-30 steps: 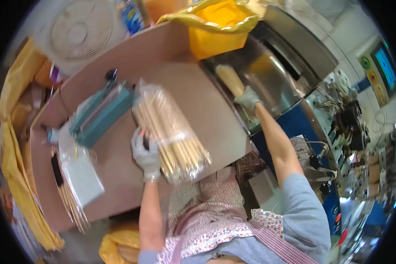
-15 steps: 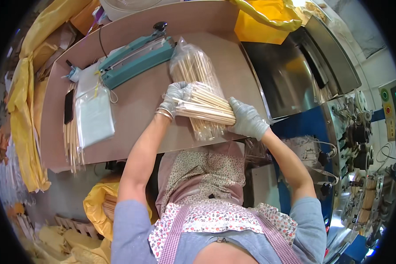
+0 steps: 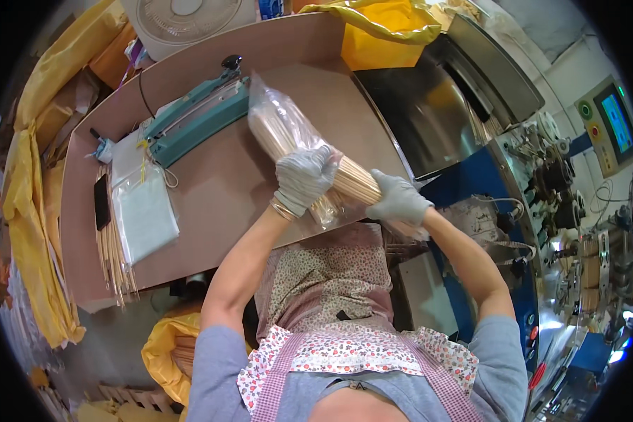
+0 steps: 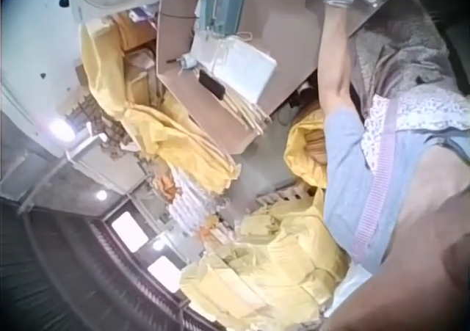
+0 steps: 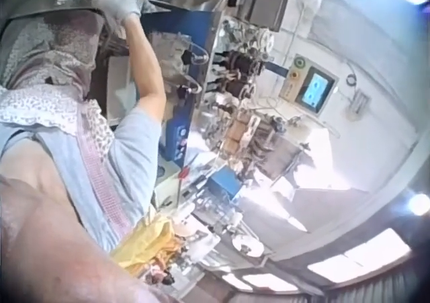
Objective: Packaging large bundles of wooden sticks into plastic bags and sealing them with a heat sealer.
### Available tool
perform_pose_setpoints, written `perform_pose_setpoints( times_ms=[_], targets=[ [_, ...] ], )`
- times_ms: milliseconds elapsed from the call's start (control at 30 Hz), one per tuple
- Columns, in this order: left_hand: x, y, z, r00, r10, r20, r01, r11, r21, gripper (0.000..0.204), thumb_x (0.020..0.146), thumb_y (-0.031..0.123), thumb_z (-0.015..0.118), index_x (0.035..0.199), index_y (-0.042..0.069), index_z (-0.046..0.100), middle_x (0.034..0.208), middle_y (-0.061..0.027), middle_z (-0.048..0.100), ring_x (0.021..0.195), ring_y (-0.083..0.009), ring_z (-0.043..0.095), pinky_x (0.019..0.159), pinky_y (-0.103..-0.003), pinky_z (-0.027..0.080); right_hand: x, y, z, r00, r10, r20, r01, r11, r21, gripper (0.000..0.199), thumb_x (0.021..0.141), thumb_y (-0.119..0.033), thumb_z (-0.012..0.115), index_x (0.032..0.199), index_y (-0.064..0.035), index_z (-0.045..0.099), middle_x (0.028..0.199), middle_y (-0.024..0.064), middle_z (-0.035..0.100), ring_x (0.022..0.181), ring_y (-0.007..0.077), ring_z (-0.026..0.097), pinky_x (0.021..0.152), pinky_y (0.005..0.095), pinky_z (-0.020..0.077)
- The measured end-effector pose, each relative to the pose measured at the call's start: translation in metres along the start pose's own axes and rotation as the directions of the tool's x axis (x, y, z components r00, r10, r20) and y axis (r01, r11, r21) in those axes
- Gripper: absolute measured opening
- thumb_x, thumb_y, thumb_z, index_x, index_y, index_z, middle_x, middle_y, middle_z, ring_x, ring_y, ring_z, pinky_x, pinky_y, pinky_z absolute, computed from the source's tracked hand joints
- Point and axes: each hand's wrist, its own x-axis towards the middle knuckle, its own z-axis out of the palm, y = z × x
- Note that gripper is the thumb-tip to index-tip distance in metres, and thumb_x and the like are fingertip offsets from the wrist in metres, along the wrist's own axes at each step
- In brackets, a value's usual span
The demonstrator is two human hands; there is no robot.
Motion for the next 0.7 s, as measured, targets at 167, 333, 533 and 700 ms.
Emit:
perform_pose_setpoints(
  times_ms=[167, 333, 533, 700],
  targets=[
    [-0.031, -0.015, -0.030, 0.994, -0.058, -0.091, 0.054, 0.998, -0.044, 0.023, 0.081, 0.030, 0.069, 0.091, 0.009, 0.067, 0.067, -0.0099, 0.062, 0.055, -0.0224, 0.059, 0.051, -0.035, 0.046, 0.044, -0.073, 0.031, 0.945, -0.032, -0.327, 0.092, 0.981, 0.170, 0.078, 0.075, -0.027, 0.070, 0.138, -0.0009, 0.031, 0.113, 0.0242, 0.058, 0.107, 0.0350, 0.058, 0.092, 0.0382, 0.0460],
    [-0.120, -0.048, -0.088, 0.859, -0.506, -0.077, 0.509, 0.830, 0.228, 0.014, 0.081, 0.011, 0.068, 0.091, 0.004, 0.062, 0.072, -0.0103, 0.060, 0.058, -0.0247, 0.057, 0.055, -0.035, 0.046, 0.060, -0.044, 0.012, 0.935, -0.261, -0.239, 0.353, 0.734, 0.580, 0.052, 0.084, -0.002, 0.059, 0.133, -0.0084, 0.045, 0.116, 0.0128, 0.059, 0.109, 0.0183, 0.057, 0.087, 0.0312, 0.0500],
    [-0.134, -0.027, -0.110, 0.801, -0.527, -0.284, 0.564, 0.824, 0.060, 0.004, 0.083, 0.003, 0.065, 0.083, 0.001, 0.062, 0.070, -0.0102, 0.059, 0.064, -0.0215, 0.057, 0.063, -0.032, 0.046, 0.077, -0.072, 0.089, 0.887, -0.413, -0.208, 0.448, 0.877, 0.171, 0.024, 0.085, -0.010, 0.058, 0.108, -0.0037, 0.055, 0.083, 0.0172, 0.065, 0.081, 0.0314, 0.065, 0.073, 0.0383, 0.0523],
    [-0.156, 0.000, -0.135, 0.733, -0.667, -0.130, 0.664, 0.744, -0.074, 0.002, 0.080, -0.001, 0.064, 0.081, 0.000, 0.062, 0.073, -0.0113, 0.063, 0.066, -0.0202, 0.061, 0.065, -0.031, 0.048, 0.043, -0.066, 0.126, 0.743, -0.581, -0.332, 0.626, 0.779, 0.035, 0.010, 0.083, -0.010, 0.056, 0.092, -0.0049, 0.055, 0.066, 0.0137, 0.060, 0.061, 0.0325, 0.061, 0.055, 0.0419, 0.0493]
  ],
)
